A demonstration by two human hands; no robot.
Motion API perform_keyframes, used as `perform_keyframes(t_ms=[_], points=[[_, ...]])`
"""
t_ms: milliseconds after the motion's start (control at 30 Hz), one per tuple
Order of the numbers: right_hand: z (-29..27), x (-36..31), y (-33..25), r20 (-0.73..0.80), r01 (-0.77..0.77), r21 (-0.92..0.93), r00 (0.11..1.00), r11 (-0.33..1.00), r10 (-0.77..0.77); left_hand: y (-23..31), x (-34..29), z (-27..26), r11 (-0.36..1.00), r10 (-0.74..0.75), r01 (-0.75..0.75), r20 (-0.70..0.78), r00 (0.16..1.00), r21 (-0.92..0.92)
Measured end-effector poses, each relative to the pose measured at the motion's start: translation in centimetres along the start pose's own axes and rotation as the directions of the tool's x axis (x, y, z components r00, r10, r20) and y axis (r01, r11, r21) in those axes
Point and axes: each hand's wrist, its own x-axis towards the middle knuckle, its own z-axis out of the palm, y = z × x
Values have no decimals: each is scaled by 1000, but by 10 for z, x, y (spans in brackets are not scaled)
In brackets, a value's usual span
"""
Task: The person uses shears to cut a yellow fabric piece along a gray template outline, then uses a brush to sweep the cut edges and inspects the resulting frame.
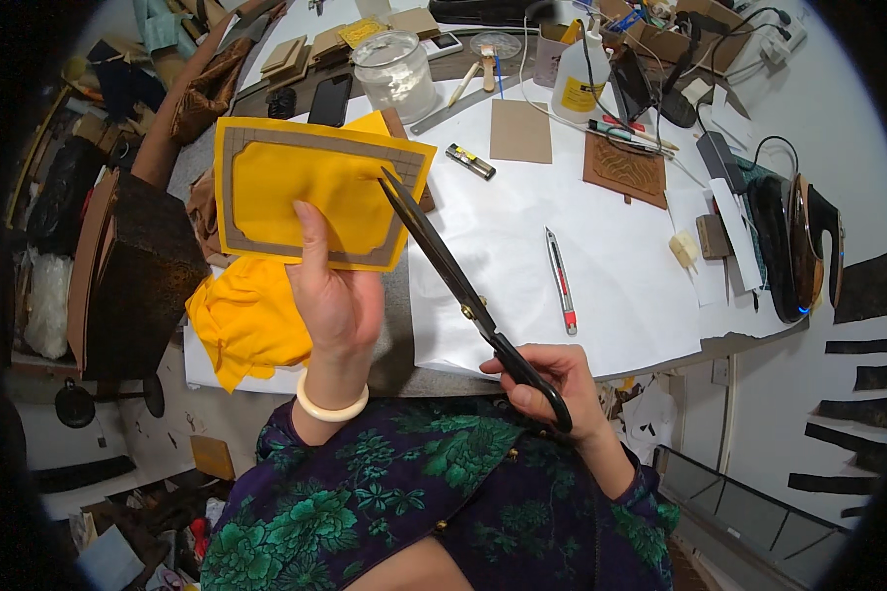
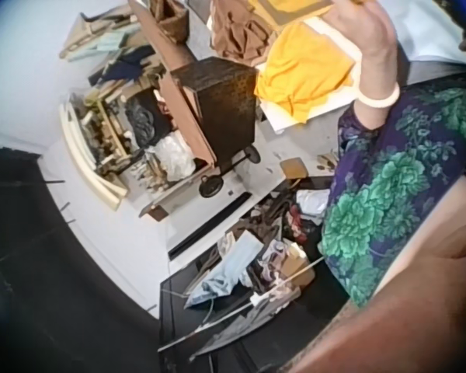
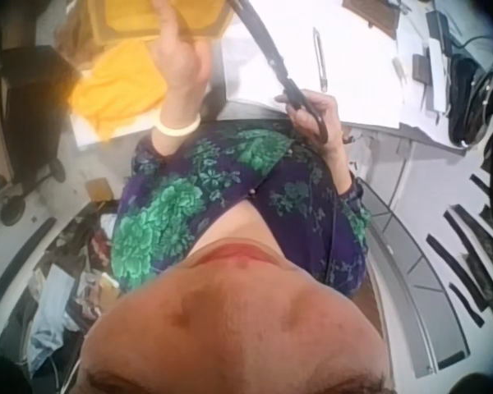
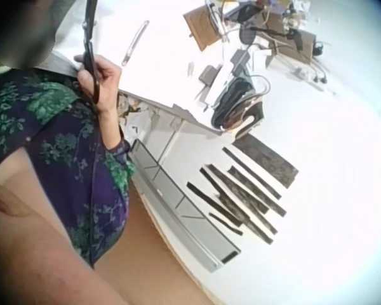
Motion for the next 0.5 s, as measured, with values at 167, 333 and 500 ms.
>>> perform_keyframes(t_ms=[167,333,500], points=[[2,0,5,27,-47,91,999,995,45,-3,-1,1,999,-8,7,-19,1000,-42],[3,2,9,18,13,57,1000,998,-14,-3,-5,5,997,-24,23,-21,999,-76],[3,1,8,7,12,28,1000,1000,-12,-3,-5,7,995,-33,31,-11,999,-93]])
